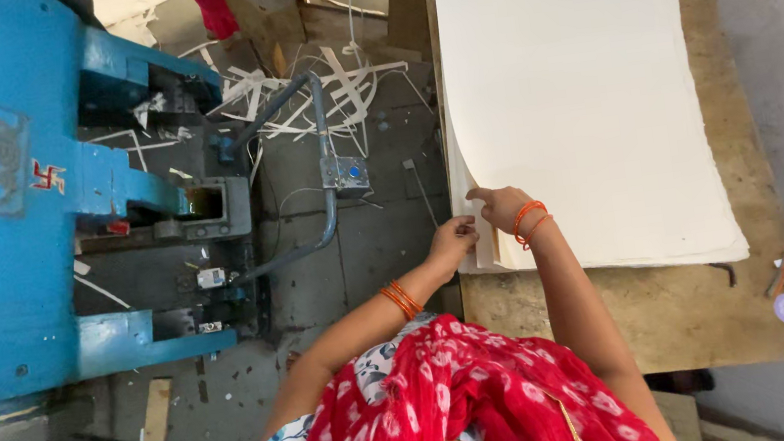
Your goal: The person repeatedly picks up large white paper sheets from a stack and places them onto a blue paper cutting machine. They continue this process, moving sheets one at a time from the source stack to the machine surface.
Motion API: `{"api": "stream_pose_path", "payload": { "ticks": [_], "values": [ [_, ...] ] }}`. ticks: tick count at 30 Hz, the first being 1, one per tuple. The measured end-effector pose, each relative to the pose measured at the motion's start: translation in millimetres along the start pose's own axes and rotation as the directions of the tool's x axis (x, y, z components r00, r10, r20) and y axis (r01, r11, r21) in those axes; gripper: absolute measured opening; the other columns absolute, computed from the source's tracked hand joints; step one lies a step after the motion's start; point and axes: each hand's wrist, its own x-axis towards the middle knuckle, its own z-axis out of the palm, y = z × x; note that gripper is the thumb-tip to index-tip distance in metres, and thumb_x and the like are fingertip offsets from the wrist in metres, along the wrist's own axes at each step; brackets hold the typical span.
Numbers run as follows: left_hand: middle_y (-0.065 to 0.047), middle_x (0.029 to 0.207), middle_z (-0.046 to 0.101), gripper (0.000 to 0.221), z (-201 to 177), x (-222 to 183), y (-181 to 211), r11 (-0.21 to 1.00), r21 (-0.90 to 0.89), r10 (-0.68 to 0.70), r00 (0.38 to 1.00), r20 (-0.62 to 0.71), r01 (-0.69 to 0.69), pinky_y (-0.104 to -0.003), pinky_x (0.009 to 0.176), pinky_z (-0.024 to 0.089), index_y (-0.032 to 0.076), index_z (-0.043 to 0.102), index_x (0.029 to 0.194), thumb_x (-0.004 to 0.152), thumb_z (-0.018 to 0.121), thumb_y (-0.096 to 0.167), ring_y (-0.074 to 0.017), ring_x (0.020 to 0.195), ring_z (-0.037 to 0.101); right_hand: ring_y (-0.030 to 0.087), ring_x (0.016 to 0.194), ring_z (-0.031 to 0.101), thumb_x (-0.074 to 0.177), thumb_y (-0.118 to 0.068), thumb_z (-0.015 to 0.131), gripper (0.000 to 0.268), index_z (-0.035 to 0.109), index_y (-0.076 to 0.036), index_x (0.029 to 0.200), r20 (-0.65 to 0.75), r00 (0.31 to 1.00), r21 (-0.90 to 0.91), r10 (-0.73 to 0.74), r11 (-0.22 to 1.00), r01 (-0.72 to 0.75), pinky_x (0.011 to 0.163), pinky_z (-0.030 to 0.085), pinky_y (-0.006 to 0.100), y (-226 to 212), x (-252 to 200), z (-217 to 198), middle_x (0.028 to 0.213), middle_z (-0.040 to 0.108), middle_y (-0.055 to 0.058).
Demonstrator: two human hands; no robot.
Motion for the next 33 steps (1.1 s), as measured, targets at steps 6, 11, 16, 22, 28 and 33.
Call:
{"api": "stream_pose_path", "payload": {
  "ticks": [6, 11, 16, 22, 28, 33],
  "values": [
    [-0.009, 0.111, 0.067, 0.040, 6.5, -12.5, -13.0, 0.967, -0.232, -0.087, 0.993, 0.077, 0.103, -0.033, 0.077, 0.063, -0.003, 0.057, 0.132, 0.093, 0.062, 0.001, -0.0196, 0.094, 0.070, 0.036, 0.074, 0.071, 0.089, -0.014, 0.052, 0.050, 0.061, -0.026, 0.137, -0.009, 1.000, 0.014, -0.019, 1.000, 0.019, 0.079, 0.055, 0.049, 11.6, -0.5, 9.9, 0.073, 0.071, 0.020],
    [-0.015, 0.110, 0.067, 0.052, 6.6, -2.7, -1.4, 0.991, -0.060, -0.110, 0.989, 0.095, 0.116, -0.035, 0.068, 0.062, 0.001, 0.053, 0.142, 0.091, 0.063, 0.001, -0.0231, 0.089, 0.069, 0.041, 0.080, 0.070, 0.089, -0.019, 0.055, 0.046, 0.064, -0.026, 0.133, -0.065, 0.988, -0.006, -0.142, 0.990, 0.142, 0.081, 0.055, 0.051, 21.2, 12.6, 11.7, 0.081, 0.071, 0.023],
    [-0.013, 0.122, 0.063, 0.056, 29.1, -21.5, -4.9, 0.969, -0.143, -0.180, 0.971, 0.158, 0.203, -0.034, 0.076, 0.062, 0.006, 0.047, 0.147, 0.094, 0.066, 0.006, -0.0217, 0.101, 0.068, 0.036, 0.071, 0.069, 0.092, -0.018, 0.055, 0.042, 0.067, -0.025, 0.132, -0.054, 0.981, 0.064, -0.184, 0.980, 0.187, 0.074, 0.056, 0.046, 35.2, 3.5, 8.6, 0.076, 0.069, 0.022],
    [-0.014, 0.119, 0.063, 0.059, 29.1, -35.5, 17.1, 0.927, -0.311, -0.143, 0.965, 0.221, 0.209, -0.037, 0.081, 0.065, 0.009, 0.042, 0.151, 0.097, 0.067, 0.010, -0.0219, 0.098, 0.068, 0.022, 0.058, 0.064, 0.093, -0.011, 0.055, 0.044, 0.066, -0.023, 0.133, -0.015, 0.993, 0.176, -0.113, 0.978, 0.114, 0.062, 0.054, 0.040, 20.1, -11.7, -12.4, 0.068, 0.065, 0.015],
    [-0.010, 0.122, 0.065, 0.060, 25.2, -46.4, 29.2, 0.919, -0.353, -0.111, 0.975, 0.190, 0.173, -0.035, 0.084, 0.066, 0.009, 0.041, 0.152, 0.097, 0.064, 0.006, -0.0177, 0.104, 0.070, 0.019, 0.053, 0.056, 0.093, -0.008, 0.055, 0.044, 0.065, -0.023, 0.134, 0.006, 0.995, 0.124, -0.097, 0.988, 0.096, 0.058, 0.051, 0.039, 4.4, -16.5, -26.4, 0.063, 0.060, 0.012],
    [-0.011, 0.119, 0.068, 0.069, 27.5, -65.2, 37.3, 0.997, 0.006, 0.072, 0.995, -0.066, -0.072, -0.034, 0.081, 0.060, 0.009, 0.042, 0.150, 0.089, 0.072, 0.004, -0.0214, 0.097, 0.070, 0.018, 0.051, 0.049, 0.094, -0.008, 0.055, 0.044, 0.066, -0.023, 0.133, 0.031, 0.998, 0.155, -0.062, 0.986, 0.056, 0.054, 0.047, 0.040, 3.0, -18.8, -28.8, 0.062, 0.055, 0.011]
  ]
}}
